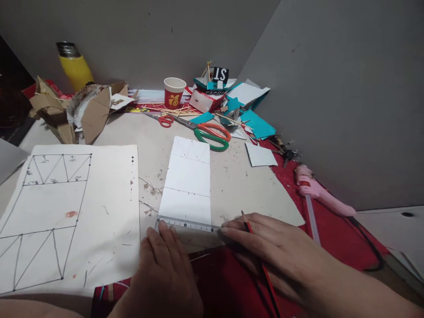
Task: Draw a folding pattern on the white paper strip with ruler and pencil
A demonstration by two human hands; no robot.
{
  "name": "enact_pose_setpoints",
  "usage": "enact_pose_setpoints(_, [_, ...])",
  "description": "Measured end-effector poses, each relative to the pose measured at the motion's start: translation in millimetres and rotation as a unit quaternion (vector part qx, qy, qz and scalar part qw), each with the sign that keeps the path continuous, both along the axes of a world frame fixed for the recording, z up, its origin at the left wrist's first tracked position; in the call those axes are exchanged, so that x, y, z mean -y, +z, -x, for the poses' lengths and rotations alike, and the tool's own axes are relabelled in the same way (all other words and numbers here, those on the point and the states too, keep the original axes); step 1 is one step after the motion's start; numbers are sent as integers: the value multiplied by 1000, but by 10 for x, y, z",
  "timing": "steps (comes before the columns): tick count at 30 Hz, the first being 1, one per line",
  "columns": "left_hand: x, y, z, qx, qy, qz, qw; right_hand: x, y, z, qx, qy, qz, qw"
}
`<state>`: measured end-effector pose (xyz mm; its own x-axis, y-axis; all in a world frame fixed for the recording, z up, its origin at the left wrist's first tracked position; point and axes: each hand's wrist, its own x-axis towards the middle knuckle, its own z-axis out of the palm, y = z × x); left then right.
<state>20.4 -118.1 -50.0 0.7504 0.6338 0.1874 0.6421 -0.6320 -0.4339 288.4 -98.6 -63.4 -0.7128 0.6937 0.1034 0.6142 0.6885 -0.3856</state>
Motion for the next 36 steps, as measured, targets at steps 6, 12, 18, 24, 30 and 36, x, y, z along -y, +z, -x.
enact_pose_setpoints(6, [-17, -4, 29, -13, -21, -16, 1000, -23, 208, 63, 5, 4, 16, 1000])
enact_pose_setpoints(12, [-22, -11, 49, -30, -29, -7, 999, -150, 503, 158, -97, -29, 36, 994])
enact_pose_setpoints(18, [-23, -11, 29, -12, -3, 13, 1000, -480, 552, 544, -199, -24, 170, 965])
enact_pose_setpoints(24, [-38, -27, 22, 5, -9, 9, 1000, -667, 219, 929, -279, -105, 344, 890])
enact_pose_setpoints(30, [-48, -44, 20, -2, -18, 3, 1000, -666, 21, 967, -366, -153, 411, 821])
enact_pose_setpoints(36, [-69, -35, 40, -6, -31, -8, 999, -672, 28, 961, -364, -147, 405, 826])
